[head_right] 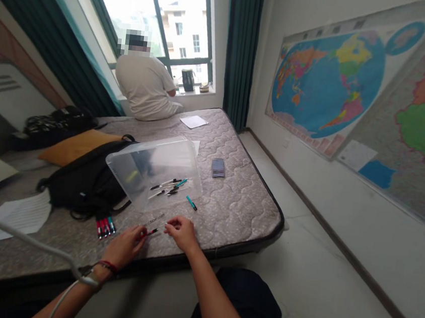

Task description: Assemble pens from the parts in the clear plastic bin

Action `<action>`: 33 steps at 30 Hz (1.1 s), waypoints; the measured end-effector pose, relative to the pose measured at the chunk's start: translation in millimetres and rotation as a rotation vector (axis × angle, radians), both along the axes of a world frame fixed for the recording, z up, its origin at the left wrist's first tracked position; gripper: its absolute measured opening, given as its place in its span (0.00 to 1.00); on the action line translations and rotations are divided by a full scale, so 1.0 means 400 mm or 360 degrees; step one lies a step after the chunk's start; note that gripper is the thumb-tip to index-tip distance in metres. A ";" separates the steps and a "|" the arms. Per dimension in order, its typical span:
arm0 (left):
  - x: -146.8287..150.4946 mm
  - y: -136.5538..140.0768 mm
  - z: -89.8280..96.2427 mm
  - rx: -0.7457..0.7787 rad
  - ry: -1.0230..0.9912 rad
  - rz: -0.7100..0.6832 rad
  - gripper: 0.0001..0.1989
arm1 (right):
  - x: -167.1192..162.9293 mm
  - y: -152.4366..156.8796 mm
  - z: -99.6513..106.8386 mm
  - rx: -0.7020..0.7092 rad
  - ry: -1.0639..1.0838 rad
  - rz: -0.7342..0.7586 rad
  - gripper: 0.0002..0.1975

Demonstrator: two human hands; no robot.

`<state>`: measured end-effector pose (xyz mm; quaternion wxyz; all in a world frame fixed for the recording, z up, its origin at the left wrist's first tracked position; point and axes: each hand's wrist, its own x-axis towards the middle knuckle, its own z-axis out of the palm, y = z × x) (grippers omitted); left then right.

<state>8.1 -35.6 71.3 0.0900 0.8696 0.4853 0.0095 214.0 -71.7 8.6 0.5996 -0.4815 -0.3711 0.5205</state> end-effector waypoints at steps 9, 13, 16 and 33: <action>0.024 -0.023 -0.003 -0.0294 -0.0354 0.0015 0.10 | -0.008 -0.020 0.009 0.0075 -0.0199 0.0182 0.15; 0.013 -0.026 -0.012 -0.0256 -0.0433 0.0020 0.11 | -0.011 -0.021 0.022 0.0075 -0.0219 0.0066 0.14; 0.001 -0.026 -0.021 -0.0257 -0.0485 0.0007 0.12 | -0.013 -0.018 0.027 0.0063 -0.0221 0.0059 0.14; -0.021 -0.029 -0.006 -0.0116 -0.0645 -0.0069 0.11 | -0.026 -0.015 0.022 0.0065 -0.0218 0.0138 0.12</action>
